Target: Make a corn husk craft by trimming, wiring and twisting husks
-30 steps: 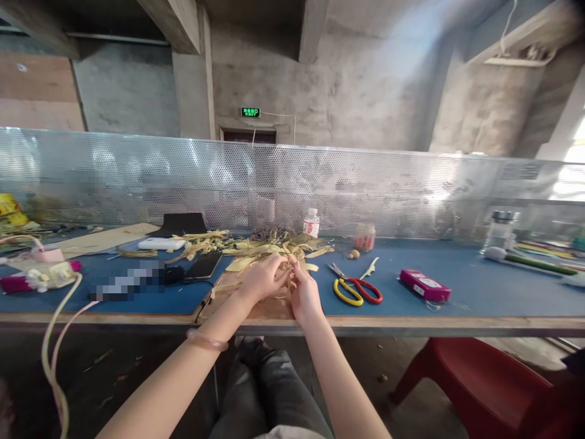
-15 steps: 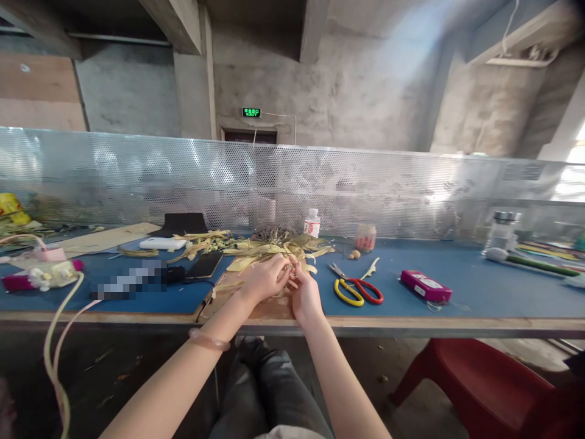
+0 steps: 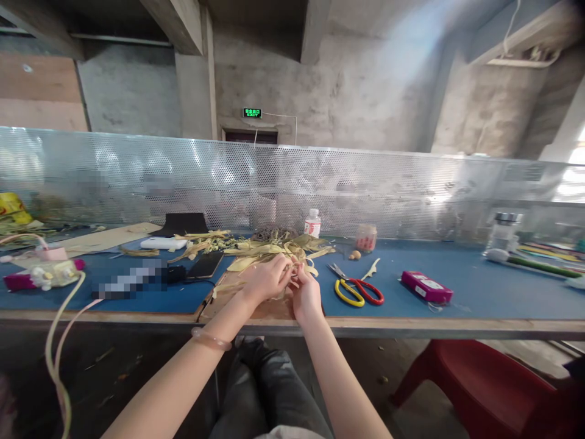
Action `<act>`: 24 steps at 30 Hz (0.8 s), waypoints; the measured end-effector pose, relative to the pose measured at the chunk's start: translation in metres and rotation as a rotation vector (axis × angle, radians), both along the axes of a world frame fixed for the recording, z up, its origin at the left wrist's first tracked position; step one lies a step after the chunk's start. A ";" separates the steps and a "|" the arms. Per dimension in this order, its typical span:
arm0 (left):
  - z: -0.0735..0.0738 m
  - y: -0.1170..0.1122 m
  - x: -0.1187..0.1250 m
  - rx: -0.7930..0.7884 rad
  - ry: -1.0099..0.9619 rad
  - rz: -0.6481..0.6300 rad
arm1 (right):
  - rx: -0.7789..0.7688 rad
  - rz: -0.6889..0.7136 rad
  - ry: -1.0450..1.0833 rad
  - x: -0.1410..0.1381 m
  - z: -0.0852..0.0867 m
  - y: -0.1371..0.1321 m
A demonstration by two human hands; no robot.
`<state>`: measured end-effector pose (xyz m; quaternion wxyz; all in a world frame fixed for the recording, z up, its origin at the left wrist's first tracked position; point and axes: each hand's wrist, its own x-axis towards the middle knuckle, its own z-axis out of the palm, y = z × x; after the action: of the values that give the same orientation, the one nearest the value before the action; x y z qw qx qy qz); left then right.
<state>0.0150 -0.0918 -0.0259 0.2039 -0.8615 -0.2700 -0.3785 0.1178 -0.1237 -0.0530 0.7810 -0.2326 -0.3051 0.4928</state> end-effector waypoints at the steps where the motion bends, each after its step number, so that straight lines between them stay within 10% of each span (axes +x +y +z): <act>1: 0.000 0.000 0.000 0.000 0.003 0.000 | 0.004 -0.002 0.015 0.000 0.000 0.001; 8: -0.002 0.008 -0.005 0.005 0.044 -0.009 | -0.042 -0.043 -0.007 0.004 -0.004 0.007; 16: 0.000 0.011 -0.006 0.069 0.038 -0.047 | -0.016 -1.006 -0.537 0.014 0.004 -0.014; 20: 0.003 0.010 -0.008 0.162 0.020 -0.033 | 0.337 -0.872 -1.282 0.022 0.012 -0.008; 24: 0.002 0.010 -0.010 0.249 0.007 0.012 | 0.364 -0.783 -1.335 0.024 0.005 0.007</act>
<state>0.0051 -0.0820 -0.0238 0.3124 -0.8292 -0.2256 -0.4049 0.1417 -0.1166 -0.0478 0.5752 -0.4379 -0.6807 -0.1186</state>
